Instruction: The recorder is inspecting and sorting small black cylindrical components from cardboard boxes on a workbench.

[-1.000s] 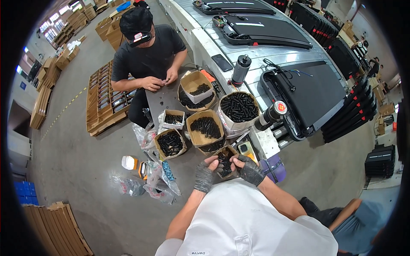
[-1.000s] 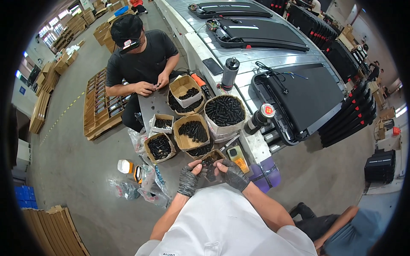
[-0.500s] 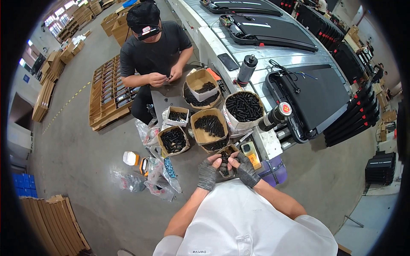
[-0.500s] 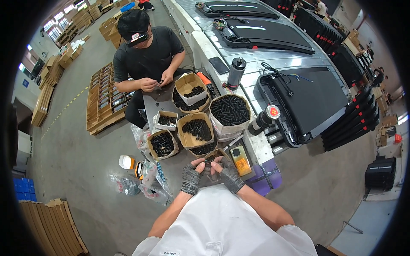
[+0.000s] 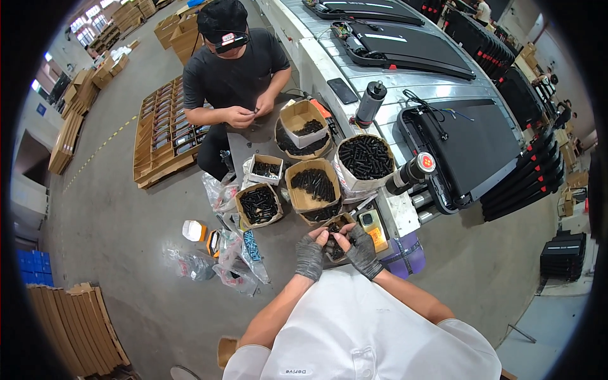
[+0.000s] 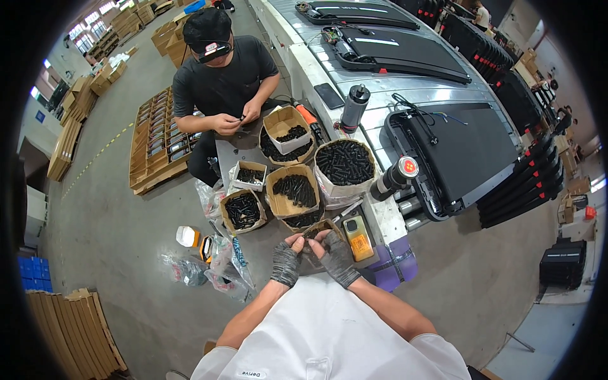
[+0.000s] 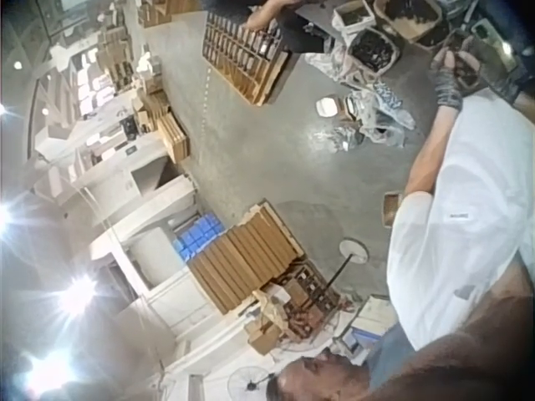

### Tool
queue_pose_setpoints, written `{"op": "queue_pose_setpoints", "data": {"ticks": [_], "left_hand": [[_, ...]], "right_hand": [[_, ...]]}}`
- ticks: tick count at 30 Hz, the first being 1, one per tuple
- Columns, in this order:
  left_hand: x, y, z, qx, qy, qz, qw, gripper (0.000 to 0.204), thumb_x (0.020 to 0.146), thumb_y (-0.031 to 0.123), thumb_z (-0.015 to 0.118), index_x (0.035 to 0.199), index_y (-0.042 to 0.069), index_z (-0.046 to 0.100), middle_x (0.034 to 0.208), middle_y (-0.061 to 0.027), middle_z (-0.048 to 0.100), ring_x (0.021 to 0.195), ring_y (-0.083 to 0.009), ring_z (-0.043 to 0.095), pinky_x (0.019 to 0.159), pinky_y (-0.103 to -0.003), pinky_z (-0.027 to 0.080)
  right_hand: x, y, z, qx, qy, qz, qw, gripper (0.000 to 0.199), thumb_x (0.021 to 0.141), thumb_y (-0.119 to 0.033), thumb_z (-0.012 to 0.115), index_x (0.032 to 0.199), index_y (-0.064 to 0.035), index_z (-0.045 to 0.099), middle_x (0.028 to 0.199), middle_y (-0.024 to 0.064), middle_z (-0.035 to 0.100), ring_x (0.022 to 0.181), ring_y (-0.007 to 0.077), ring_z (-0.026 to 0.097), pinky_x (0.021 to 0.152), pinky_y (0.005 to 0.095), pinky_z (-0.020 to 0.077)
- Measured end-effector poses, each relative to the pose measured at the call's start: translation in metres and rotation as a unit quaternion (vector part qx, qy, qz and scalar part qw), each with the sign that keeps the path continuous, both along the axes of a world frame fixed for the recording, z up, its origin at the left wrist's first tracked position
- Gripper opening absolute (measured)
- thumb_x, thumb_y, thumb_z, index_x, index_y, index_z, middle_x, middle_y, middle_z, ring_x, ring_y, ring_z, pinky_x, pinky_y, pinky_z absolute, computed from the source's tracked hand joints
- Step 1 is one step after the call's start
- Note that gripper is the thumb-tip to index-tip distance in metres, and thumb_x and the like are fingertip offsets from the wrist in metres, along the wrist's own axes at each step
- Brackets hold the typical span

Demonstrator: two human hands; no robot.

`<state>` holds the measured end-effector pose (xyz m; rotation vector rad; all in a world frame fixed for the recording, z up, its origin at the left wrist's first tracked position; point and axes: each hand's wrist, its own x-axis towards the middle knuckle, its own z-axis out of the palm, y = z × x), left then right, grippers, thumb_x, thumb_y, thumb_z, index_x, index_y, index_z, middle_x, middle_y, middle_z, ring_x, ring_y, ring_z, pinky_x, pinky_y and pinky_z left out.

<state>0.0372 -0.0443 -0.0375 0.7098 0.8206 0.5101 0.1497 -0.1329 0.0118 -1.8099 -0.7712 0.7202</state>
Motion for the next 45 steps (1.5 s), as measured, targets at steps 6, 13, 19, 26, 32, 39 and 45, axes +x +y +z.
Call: {"op": "queue_pose_setpoints", "data": {"ticks": [6,13,19,26,32,39,45], "left_hand": [[-0.001,0.000,0.009,-0.021,0.004,0.007,1.000,0.030,0.089,0.018,0.066,0.112,0.000,0.061,0.098,-0.0065,0.065,0.087,-0.0140,0.059,0.079,-0.026,0.047],[0.002,0.001,0.031,0.196,0.082,0.019,0.977,0.022,0.087,0.015,0.068,0.104,0.001,0.067,0.094,-0.0057,0.067,0.086,-0.0124,0.061,0.078,-0.026,0.048],[0.004,0.003,0.046,0.222,0.081,0.038,0.971,0.021,0.087,0.015,0.067,0.103,0.000,0.067,0.094,-0.0052,0.068,0.087,-0.0118,0.060,0.080,-0.026,0.047],[0.002,0.002,0.027,0.145,0.064,0.035,0.987,0.022,0.087,0.016,0.067,0.103,0.001,0.067,0.096,-0.0052,0.066,0.088,-0.0119,0.059,0.080,-0.026,0.047],[-0.003,-0.002,0.017,0.139,0.100,0.001,0.985,0.025,0.087,0.019,0.067,0.104,0.001,0.067,0.090,-0.0043,0.068,0.083,-0.0119,0.060,0.076,-0.026,0.049],[-0.014,-0.001,0.015,-0.004,-0.001,-0.026,1.000,0.027,0.088,0.017,0.065,0.109,-0.001,0.064,0.089,-0.0072,0.069,0.077,-0.0124,0.062,0.072,-0.024,0.051],[-0.011,-0.002,0.029,0.099,0.050,-0.060,0.992,0.023,0.088,0.015,0.066,0.104,-0.001,0.066,0.087,-0.0057,0.068,0.077,-0.0114,0.062,0.072,-0.024,0.050]], "right_hand": [[0.003,-0.002,-0.007,0.015,0.028,0.008,0.999,0.027,0.088,-0.027,0.064,0.099,-0.0026,0.059,0.079,0.0034,0.061,0.074,0.0104,0.057,0.067,0.0261,0.0472],[0.003,0.004,-0.016,0.024,0.188,0.060,0.980,0.034,0.087,-0.025,0.066,0.109,-0.0017,0.054,0.093,0.0052,0.060,0.083,0.0114,0.056,0.072,0.0260,0.0473],[-0.004,0.012,-0.020,0.125,0.147,0.045,0.980,0.038,0.086,-0.015,0.066,0.116,-0.0013,0.048,0.098,0.0057,0.058,0.089,0.0117,0.055,0.076,0.0268,0.0475],[-0.001,0.009,-0.022,0.094,0.043,0.049,0.993,0.028,0.084,-0.012,0.068,0.106,-0.0020,0.056,0.093,0.0064,0.061,0.088,0.0144,0.058,0.076,0.0270,0.0480],[0.004,0.002,-0.018,0.055,-0.017,0.079,0.995,0.026,0.080,-0.010,0.072,0.098,-0.0039,0.055,0.082,0.0032,0.060,0.074,0.0114,0.059,0.064,0.0267,0.0476],[0.014,-0.003,0.003,0.059,0.076,0.005,0.995,0.024,0.083,-0.013,0.069,0.099,-0.0029,0.055,0.084,0.0005,0.056,0.078,0.0086,0.052,0.070,0.0240,0.0450],[0.027,-0.003,0.001,0.034,0.179,0.076,0.980,0.027,0.082,-0.015,0.070,0.102,-0.0022,0.057,0.086,0.0008,0.057,0.081,0.0090,0.053,0.073,0.0243,0.0462]]}}
